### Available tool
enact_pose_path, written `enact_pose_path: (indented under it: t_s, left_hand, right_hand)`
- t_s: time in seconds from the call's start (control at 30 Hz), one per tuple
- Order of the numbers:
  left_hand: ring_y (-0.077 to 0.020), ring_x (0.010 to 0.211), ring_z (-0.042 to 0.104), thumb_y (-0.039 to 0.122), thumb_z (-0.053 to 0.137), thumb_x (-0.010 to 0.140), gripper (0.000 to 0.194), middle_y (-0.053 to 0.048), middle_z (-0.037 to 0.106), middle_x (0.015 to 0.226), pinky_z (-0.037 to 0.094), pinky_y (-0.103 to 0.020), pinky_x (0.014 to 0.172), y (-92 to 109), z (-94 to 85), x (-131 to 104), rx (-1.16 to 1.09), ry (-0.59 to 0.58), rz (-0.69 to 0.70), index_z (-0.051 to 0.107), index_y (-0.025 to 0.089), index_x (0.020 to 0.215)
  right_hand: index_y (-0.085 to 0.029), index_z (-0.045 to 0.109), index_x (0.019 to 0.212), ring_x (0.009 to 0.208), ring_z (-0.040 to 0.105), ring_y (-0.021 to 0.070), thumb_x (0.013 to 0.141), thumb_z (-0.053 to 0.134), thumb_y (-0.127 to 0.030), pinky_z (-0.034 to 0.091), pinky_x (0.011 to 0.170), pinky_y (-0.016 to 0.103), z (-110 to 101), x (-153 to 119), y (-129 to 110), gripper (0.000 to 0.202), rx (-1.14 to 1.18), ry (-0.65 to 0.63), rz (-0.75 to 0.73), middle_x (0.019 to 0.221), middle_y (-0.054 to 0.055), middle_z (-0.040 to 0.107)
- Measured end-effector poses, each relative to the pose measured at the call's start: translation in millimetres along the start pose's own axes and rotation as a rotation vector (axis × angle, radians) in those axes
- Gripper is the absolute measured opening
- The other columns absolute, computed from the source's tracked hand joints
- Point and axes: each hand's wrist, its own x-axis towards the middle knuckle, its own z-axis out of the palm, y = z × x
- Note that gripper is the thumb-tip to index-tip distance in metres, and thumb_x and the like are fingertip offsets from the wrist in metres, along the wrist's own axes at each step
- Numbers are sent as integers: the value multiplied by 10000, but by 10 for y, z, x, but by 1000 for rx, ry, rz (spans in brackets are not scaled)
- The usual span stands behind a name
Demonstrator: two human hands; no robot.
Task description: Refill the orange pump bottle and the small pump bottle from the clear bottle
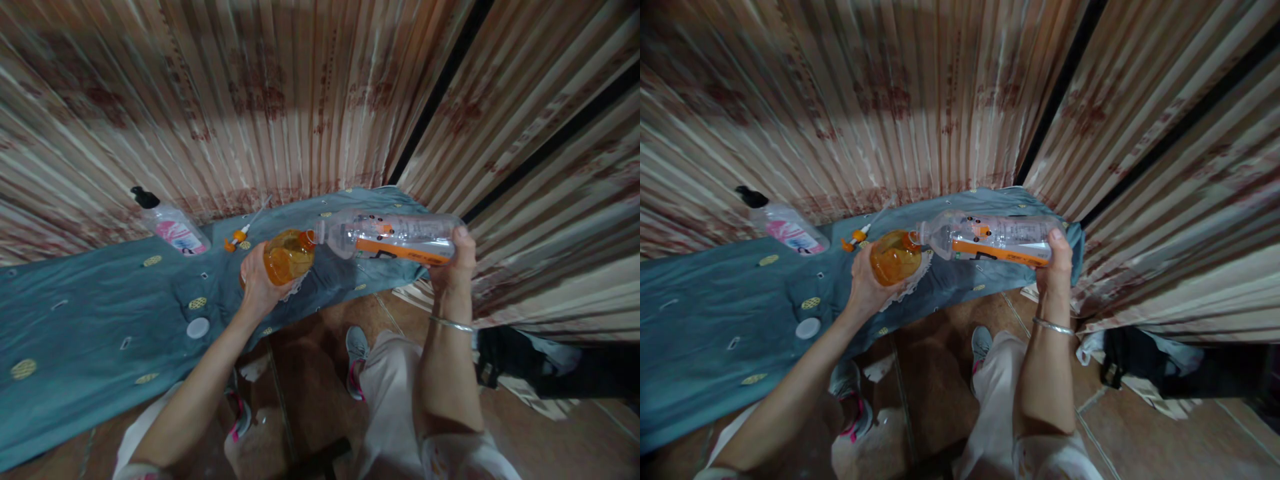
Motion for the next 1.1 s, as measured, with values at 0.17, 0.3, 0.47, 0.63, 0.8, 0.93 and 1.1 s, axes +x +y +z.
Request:
enact_pose_path:
  t_s: [0.17, 0.3, 0.47, 0.63, 0.8, 0.93, 1.1]
  left_hand:
    - [-424, 1269, 632, 468, 913, 604, 927, -185, 657, 1309, 479, -564, 1105, 10, 0, 7, 10, -2, -11, 500, 177, 1381]
    - [-425, 1281, 626, 470, 909, 611, 931, -189, 649, 1324, 479, -562, 1100, 4, 0, 4, 12, -6, -10, 490, 181, 1390]
    - [-417, 1270, 634, 469, 900, 624, 924, -193, 654, 1329, 480, -551, 1098, 4, 4, 1, 14, 2, 2, 481, 179, 1395]
    - [-413, 1273, 635, 444, 916, 604, 948, -196, 651, 1345, 477, -549, 1108, 8, 9, -4, 22, 8, 1, 479, 178, 1402]
    - [-416, 1275, 633, 471, 913, 611, 952, -202, 645, 1350, 469, -557, 1118, -8, 11, -6, 10, 19, 16, 481, 166, 1403]
    - [-415, 1294, 618, 468, 910, 615, 956, -194, 639, 1364, 463, -551, 1119, -16, 5, -10, 7, -8, 3, 472, 182, 1415]
    - [-415, 1292, 622, 467, 904, 625, 942, -198, 647, 1354, 460, -554, 1122, 4, -1, -8, 14, 0, 2, 470, 178, 1411]
  right_hand:
    - [-204, 656, 696, 580, 642, 225, 529, 765, -574, 409, 346, 264, 2, 6, 2, 420, -4, -9, 6, 479, -32, 511]
    - [-198, 659, 694, 566, 629, 216, 519, 768, -583, 406, 344, 265, -5, 11, 3, 437, -11, -12, 10, 485, -36, 506]
    - [-199, 659, 679, 573, 631, 218, 497, 769, -568, 423, 350, 277, 1, 6, -6, 427, -6, 2, 28, 485, -35, 501]
    - [-204, 658, 672, 571, 628, 214, 496, 766, -576, 437, 353, 287, 18, -10, -19, 426, -21, 20, 19, 495, -32, 516]
    - [-199, 664, 687, 553, 618, 204, 497, 767, -580, 439, 349, 289, 20, -12, -19, 437, -24, 30, 12, 517, -38, 524]
    - [-197, 665, 705, 554, 619, 203, 517, 772, -588, 428, 346, 280, 5, -3, -8, 447, -26, 4, -2, 528, -39, 518]
    - [-198, 654, 727, 578, 624, 216, 553, 776, -569, 414, 348, 278, -4, -12, 2, 427, 5, -15, -1, 549, -30, 510]
